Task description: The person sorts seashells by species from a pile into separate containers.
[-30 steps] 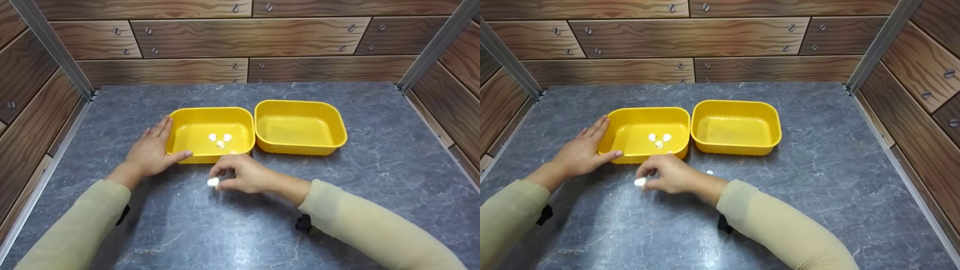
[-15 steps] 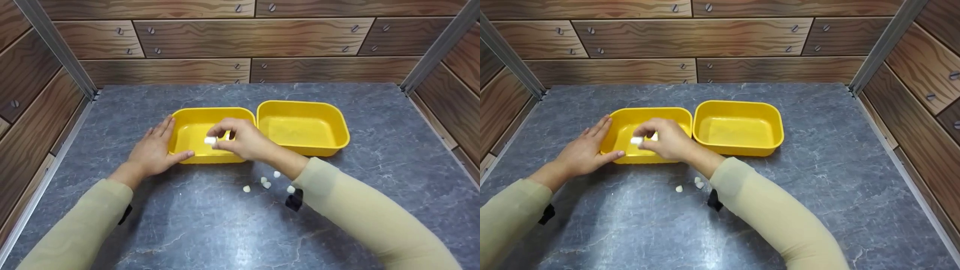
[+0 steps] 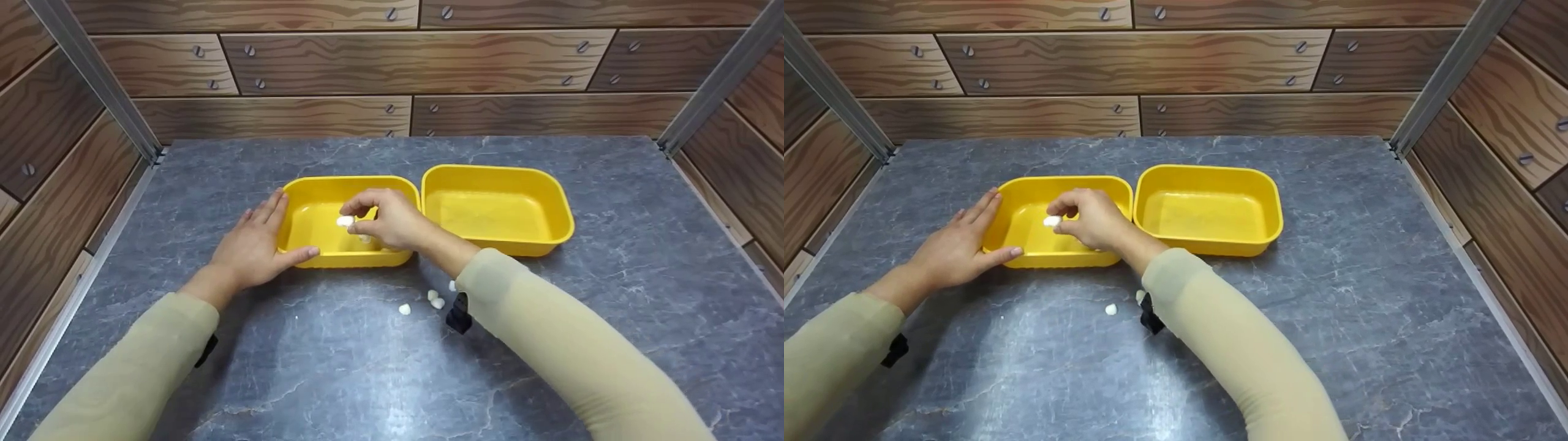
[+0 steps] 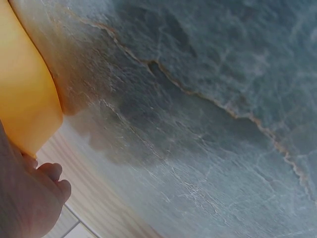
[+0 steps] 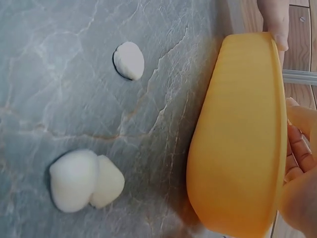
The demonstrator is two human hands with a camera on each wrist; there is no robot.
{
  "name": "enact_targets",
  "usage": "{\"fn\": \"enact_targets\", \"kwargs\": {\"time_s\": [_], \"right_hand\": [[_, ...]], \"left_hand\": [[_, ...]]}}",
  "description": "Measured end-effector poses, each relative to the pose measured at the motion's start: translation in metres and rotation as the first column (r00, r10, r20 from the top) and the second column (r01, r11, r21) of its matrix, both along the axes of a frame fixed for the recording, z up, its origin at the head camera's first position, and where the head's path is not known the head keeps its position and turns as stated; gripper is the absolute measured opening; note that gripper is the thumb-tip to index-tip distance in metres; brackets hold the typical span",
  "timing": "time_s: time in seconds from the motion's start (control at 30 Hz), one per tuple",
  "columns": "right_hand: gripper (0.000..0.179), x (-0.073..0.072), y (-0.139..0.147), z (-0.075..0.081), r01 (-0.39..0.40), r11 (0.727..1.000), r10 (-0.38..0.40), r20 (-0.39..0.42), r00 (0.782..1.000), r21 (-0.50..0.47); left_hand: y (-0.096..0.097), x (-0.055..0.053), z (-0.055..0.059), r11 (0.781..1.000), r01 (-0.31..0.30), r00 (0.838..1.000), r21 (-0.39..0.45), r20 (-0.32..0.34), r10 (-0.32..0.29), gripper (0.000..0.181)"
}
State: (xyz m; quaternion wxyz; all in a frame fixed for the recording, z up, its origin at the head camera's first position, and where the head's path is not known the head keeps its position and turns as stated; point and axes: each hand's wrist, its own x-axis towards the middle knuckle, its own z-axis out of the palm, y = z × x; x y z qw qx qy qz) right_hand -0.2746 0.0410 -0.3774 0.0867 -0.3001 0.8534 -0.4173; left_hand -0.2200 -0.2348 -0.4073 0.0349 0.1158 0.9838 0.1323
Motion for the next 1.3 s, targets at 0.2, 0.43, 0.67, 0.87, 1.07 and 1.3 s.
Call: {"fn": "enact_targets", "kwargs": {"time_s": [0.2,0.43,0.67,0.87,1.07,1.3], "right_hand": [[0.023,-0.005,-0.005,-0.005,-0.022,0.999,0.022,0.001,1.0,0.034],[0.021,-0.004,-0.008,-0.006,-0.02,0.997,0.018,0.022,1.0,0.075],[0.028,-0.004,-0.009,-0.005,-0.026,0.992,0.022,0.031,0.999,0.122],[0.032,-0.001,-0.003,0.004,-0.005,0.997,0.004,0.012,1.0,0.079],[0.03,0.002,0.018,0.025,0.027,1.0,-0.027,-0.058,0.998,-0.011],[0.035,0.006,0.068,0.05,0.072,0.996,-0.077,-0.14,0.987,-0.044]], "left_hand": [[0.0,0.001,0.0,1.0,0.001,1.0,0.001,-0.007,-0.001,0.121],[0.0,0.0,0.0,1.0,-0.002,1.0,0.008,-0.008,0.002,0.119],[0.0,0.001,0.001,1.0,-0.011,1.0,0.008,-0.006,0.011,0.119],[0.0,0.001,0.001,1.0,-0.018,1.0,0.004,0.005,0.018,0.119],[0.001,0.001,0.002,1.0,-0.022,1.0,0.002,0.013,0.022,0.118],[0.001,0.0,0.0,1.0,-0.016,1.0,0.003,0.001,0.016,0.118]]}}
